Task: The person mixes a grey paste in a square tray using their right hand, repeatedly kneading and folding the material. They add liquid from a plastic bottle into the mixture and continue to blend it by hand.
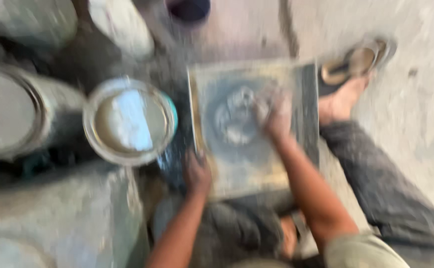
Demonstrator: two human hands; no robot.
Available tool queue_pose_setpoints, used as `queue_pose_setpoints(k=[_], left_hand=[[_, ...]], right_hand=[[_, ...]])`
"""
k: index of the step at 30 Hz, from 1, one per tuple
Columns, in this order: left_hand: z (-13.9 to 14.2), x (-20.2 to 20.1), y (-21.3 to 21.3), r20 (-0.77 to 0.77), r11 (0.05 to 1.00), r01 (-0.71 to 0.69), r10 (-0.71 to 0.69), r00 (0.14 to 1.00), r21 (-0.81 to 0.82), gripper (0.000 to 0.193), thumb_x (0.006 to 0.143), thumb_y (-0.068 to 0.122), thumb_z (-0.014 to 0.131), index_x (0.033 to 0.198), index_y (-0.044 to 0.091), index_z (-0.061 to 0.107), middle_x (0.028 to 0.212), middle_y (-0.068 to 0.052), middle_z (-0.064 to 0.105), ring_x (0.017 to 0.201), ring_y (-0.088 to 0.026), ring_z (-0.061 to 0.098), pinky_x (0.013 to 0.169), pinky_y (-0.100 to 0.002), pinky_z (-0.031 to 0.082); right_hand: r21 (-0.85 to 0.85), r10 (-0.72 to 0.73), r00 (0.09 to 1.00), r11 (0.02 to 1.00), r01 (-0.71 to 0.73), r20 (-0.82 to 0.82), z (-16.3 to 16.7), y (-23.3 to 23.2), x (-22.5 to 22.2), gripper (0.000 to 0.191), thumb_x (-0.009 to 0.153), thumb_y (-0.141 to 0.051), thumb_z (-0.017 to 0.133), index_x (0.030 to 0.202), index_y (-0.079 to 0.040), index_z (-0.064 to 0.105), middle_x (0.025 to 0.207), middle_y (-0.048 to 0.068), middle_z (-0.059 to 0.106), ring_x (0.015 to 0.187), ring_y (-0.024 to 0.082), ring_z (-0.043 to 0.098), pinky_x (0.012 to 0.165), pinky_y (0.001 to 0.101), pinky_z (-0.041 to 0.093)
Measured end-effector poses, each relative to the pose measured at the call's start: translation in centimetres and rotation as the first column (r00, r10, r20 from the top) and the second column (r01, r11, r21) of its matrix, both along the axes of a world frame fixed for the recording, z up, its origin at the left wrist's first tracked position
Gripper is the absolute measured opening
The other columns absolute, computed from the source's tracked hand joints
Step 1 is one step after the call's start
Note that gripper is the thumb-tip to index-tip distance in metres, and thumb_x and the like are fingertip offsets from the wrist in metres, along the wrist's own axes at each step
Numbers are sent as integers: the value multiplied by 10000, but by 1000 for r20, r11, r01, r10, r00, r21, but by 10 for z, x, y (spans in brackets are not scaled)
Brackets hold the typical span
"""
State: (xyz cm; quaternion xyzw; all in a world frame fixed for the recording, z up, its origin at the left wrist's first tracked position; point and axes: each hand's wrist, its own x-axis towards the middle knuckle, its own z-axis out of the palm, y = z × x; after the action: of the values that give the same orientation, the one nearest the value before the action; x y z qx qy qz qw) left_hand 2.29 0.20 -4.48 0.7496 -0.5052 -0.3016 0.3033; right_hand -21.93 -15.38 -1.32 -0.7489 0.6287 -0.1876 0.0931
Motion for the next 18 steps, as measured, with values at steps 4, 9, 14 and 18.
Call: queue_pose_setpoints(k=[4,9,14,18], left_hand=[[-12,-2,5,-2,991,13,-13,1000,132,443,1063,309,500,1295,-59,586,1258,-313,618,1164,-481,578,1004,-512,467],[-33,-1,11,-27,999,10,-9,1000,35,454,1075,318,480,1294,-62,595,1272,-314,614,1174,-484,574,1023,-514,453],[-24,1,4,-83,998,-18,13,996,-67,441,1087,314,422,1280,-37,605,1256,-285,637,1173,-461,590,1015,-501,466],[-22,0,2,5,994,8,-8,1000,-110,461,1080,321,448,1297,-60,589,1261,-303,628,1172,-472,585,1022,-505,461]], right_hand=[[524,-321,937,779,344,-137,1,-20,34,914,922,-703,618,1513,-36,416,1601,320,170,1478,588,109,1108,757,103],[555,239,913,832,-17,-329,19,27,113,892,669,-622,762,1457,-279,521,1574,141,354,1467,469,252,1116,733,155],[148,508,853,859,-490,-124,39,110,57,478,683,-242,783,1158,-234,734,1379,140,565,1410,461,432,1140,743,207],[-39,243,933,970,-241,267,56,134,-21,470,862,-105,767,1293,-242,640,1486,110,550,1402,403,549,1172,597,407]])
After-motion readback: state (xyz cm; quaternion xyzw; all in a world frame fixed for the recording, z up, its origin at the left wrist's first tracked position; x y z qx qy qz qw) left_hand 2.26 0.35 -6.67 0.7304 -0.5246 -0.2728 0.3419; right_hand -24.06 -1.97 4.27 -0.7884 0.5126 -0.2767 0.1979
